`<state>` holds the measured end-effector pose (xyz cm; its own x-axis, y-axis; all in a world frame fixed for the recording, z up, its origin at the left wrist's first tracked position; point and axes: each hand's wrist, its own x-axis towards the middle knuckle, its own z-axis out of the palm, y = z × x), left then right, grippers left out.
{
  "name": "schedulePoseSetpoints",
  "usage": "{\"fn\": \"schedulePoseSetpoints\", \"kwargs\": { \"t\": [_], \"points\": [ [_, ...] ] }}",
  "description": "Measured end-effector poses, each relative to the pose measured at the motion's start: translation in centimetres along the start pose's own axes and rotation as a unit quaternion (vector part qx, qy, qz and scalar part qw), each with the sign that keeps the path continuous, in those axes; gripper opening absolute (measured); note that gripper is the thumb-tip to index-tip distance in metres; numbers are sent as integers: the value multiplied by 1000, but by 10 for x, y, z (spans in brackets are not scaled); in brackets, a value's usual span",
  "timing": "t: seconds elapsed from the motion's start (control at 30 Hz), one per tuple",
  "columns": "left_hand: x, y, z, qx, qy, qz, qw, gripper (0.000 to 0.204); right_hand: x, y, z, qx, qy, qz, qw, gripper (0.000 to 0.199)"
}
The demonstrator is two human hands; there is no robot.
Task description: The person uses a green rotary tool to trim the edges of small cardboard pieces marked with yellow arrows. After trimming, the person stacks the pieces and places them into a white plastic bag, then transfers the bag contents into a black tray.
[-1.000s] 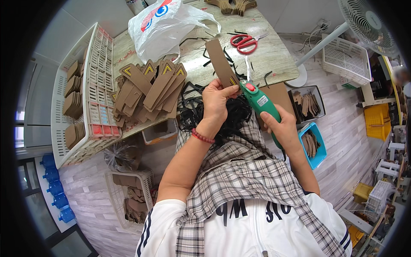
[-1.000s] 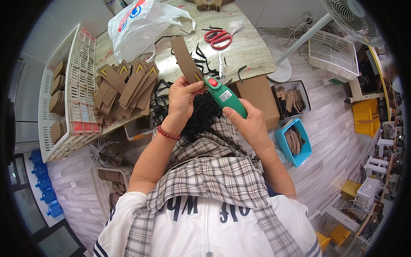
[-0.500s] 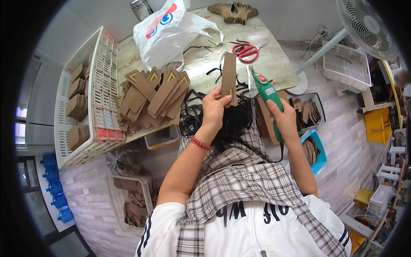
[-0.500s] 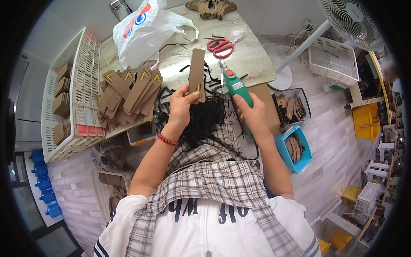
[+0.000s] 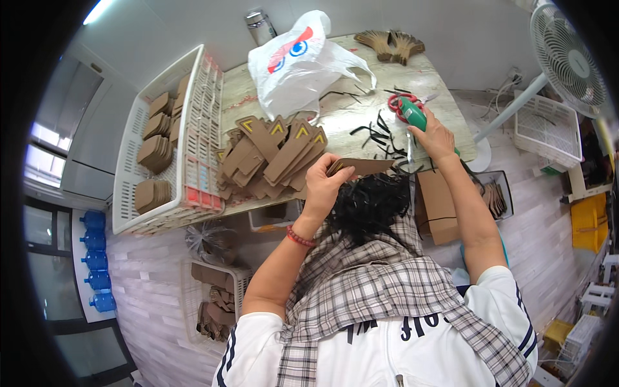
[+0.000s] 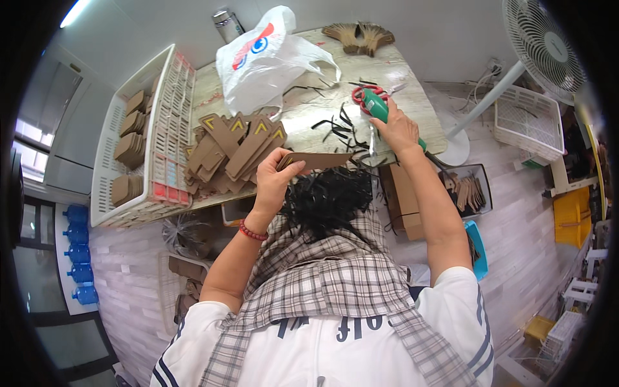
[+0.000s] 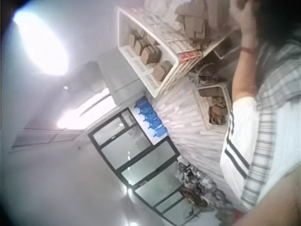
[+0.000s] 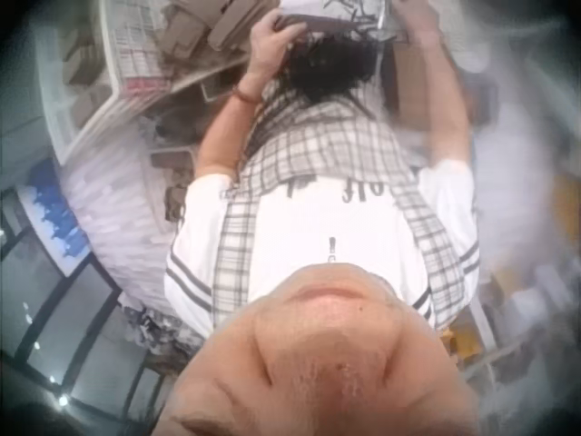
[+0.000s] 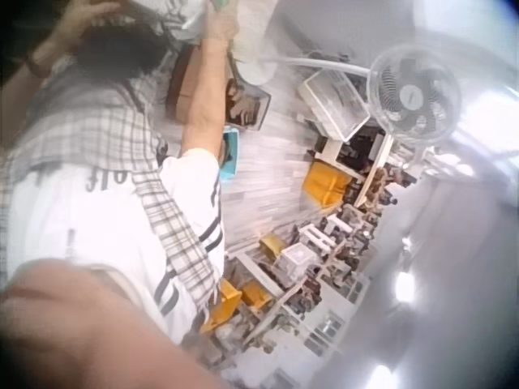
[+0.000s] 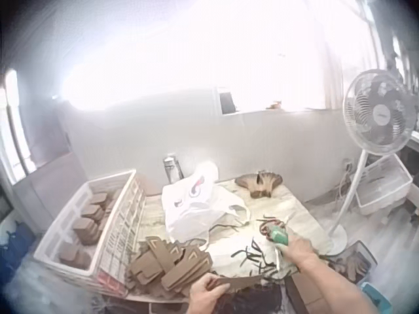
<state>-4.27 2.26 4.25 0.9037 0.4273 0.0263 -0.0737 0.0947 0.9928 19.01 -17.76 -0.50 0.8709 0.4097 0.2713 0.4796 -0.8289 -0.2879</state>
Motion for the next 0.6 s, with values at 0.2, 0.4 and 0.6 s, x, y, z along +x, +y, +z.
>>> {"fn": "schedulePoseSetpoints", "kwargs": {
  "t": [0.2,0.4,0.6],
  "points": [
    [-3,7,-37,26,-48,-12,998,7,4,-4,19,-62,45,-68,995,63],
    [7,-5,-43,-53,-109,-84,989,11,0,-7,3,-101,96,-103,985,68],
    [-1,-1,-48,-17,-146,-71,987,10,-66,-116,-60,274,-105,-241,925,52]
  ]
}}
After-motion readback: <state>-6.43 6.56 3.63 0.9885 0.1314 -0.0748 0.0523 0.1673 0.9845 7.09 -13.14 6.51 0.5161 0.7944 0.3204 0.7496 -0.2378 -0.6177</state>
